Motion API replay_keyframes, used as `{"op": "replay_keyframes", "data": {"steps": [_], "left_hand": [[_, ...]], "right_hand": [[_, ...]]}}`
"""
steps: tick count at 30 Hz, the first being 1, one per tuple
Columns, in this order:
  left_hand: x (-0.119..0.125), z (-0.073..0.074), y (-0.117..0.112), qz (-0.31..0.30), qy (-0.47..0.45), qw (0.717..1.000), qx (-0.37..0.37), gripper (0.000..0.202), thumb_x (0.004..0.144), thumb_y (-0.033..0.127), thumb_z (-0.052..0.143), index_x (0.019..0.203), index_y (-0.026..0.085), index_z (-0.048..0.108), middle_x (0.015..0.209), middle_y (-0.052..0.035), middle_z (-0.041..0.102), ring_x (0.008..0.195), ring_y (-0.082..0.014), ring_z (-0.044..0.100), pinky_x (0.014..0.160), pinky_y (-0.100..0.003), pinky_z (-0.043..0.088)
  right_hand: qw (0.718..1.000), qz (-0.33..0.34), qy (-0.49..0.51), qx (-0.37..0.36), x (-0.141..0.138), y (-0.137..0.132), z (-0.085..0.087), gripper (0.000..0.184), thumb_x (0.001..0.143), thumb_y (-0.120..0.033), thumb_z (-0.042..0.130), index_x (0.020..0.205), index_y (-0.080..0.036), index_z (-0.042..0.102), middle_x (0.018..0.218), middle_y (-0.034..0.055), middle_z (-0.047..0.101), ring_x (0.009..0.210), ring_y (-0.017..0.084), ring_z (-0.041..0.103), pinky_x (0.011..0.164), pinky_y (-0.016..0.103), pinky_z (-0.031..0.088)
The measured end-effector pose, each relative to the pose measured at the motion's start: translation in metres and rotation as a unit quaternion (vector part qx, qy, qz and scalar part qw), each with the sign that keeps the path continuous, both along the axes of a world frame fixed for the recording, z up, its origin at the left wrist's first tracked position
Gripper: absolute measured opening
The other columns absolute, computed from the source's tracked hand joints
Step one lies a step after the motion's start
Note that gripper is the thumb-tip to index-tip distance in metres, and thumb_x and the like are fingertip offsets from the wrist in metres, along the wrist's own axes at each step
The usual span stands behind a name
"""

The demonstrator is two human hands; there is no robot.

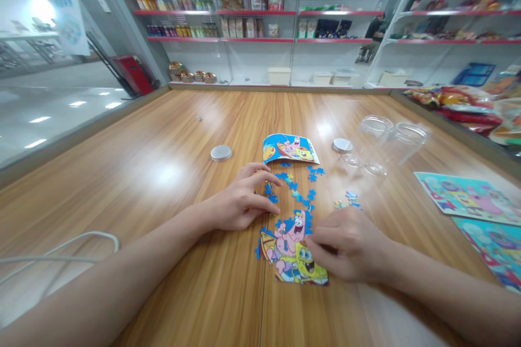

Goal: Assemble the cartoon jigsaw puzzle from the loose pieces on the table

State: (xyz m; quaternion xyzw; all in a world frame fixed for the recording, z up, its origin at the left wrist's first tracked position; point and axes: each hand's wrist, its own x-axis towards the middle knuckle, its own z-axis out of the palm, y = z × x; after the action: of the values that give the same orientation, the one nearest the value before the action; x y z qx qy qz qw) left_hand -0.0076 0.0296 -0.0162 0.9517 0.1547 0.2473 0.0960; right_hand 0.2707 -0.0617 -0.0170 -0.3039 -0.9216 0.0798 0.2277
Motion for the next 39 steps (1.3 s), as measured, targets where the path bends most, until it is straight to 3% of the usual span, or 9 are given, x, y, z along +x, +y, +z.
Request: {"op": "replay_keyframes", "data": {"steps": [7,14,17,21,29,34,36,39], "left_hand": [[0.001,0.003,-0.003,0.034,0.016,0.999,-0.008,0.012,0.088,0.020,0.068,0.099,0.022,0.072,0.131,-0.0104,0.056,0.134,-0.0322,0.037,0.114,-0.057,0.037],[0.002,0.001,-0.003,0.019,0.012,1.000,-0.009,0.028,0.085,0.005,0.060,0.099,0.025,0.073,0.131,-0.0082,0.057,0.133,-0.0309,0.038,0.114,-0.057,0.035],[0.002,0.003,-0.004,0.037,0.001,0.999,-0.018,0.019,0.088,0.013,0.063,0.103,0.022,0.070,0.131,-0.0099,0.057,0.132,-0.0305,0.039,0.114,-0.056,0.036],[0.004,0.008,-0.006,0.017,0.024,0.999,-0.031,0.008,0.086,0.023,0.070,0.093,0.019,0.068,0.131,-0.0112,0.057,0.134,-0.0323,0.038,0.116,-0.058,0.032],[0.005,0.010,-0.009,0.004,0.037,0.997,-0.065,0.014,0.082,0.011,0.067,0.093,0.019,0.066,0.136,-0.0098,0.056,0.138,-0.0335,0.034,0.116,-0.059,0.032],[0.005,0.011,-0.009,0.000,0.033,0.999,-0.039,0.011,0.084,0.013,0.066,0.093,0.018,0.063,0.139,-0.0116,0.053,0.139,-0.0329,0.035,0.115,-0.056,0.035],[0.007,0.011,-0.010,-0.006,0.027,0.999,-0.021,0.007,0.087,0.015,0.065,0.092,0.018,0.062,0.134,-0.0116,0.056,0.134,-0.0318,0.039,0.113,-0.053,0.037],[0.009,0.009,-0.011,-0.020,0.013,1.000,-0.017,0.003,0.091,0.017,0.062,0.090,0.018,0.060,0.110,-0.0090,0.065,0.114,-0.0259,0.050,0.104,-0.046,0.043]], "right_hand": [[1.000,-0.011,-0.006,0.010,0.000,0.001,-0.001,0.034,0.093,-0.018,0.051,0.059,-0.018,0.050,0.053,-0.0038,0.050,0.047,0.007,0.038,0.051,0.030,0.020],[1.000,-0.015,-0.009,0.008,0.001,0.001,-0.004,0.034,0.094,-0.019,0.052,0.060,-0.018,0.052,0.054,-0.0036,0.052,0.048,0.007,0.040,0.052,0.030,0.021],[1.000,-0.014,-0.006,0.008,0.000,0.001,-0.003,0.036,0.095,-0.019,0.051,0.059,-0.018,0.052,0.053,-0.0036,0.052,0.047,0.007,0.039,0.051,0.029,0.021],[1.000,-0.019,-0.013,0.001,0.000,0.001,-0.003,0.036,0.095,-0.021,0.050,0.059,-0.018,0.052,0.052,-0.0034,0.051,0.047,0.008,0.039,0.051,0.029,0.021],[1.000,-0.012,-0.011,-0.002,0.001,0.002,-0.003,0.034,0.095,-0.019,0.050,0.061,-0.018,0.051,0.053,-0.0040,0.050,0.048,0.007,0.039,0.052,0.029,0.021],[0.999,-0.017,-0.025,-0.012,0.001,0.002,-0.004,0.034,0.096,-0.021,0.050,0.062,-0.018,0.051,0.055,-0.0038,0.050,0.049,0.007,0.041,0.052,0.028,0.022],[0.999,-0.020,-0.025,-0.013,0.001,0.002,-0.004,0.034,0.096,-0.022,0.050,0.063,-0.018,0.051,0.055,-0.0039,0.050,0.049,0.007,0.041,0.052,0.028,0.022],[0.999,-0.019,-0.025,-0.014,0.001,0.003,-0.003,0.033,0.096,-0.022,0.050,0.063,-0.018,0.050,0.055,-0.0043,0.049,0.048,0.007,0.040,0.052,0.029,0.021]]}}
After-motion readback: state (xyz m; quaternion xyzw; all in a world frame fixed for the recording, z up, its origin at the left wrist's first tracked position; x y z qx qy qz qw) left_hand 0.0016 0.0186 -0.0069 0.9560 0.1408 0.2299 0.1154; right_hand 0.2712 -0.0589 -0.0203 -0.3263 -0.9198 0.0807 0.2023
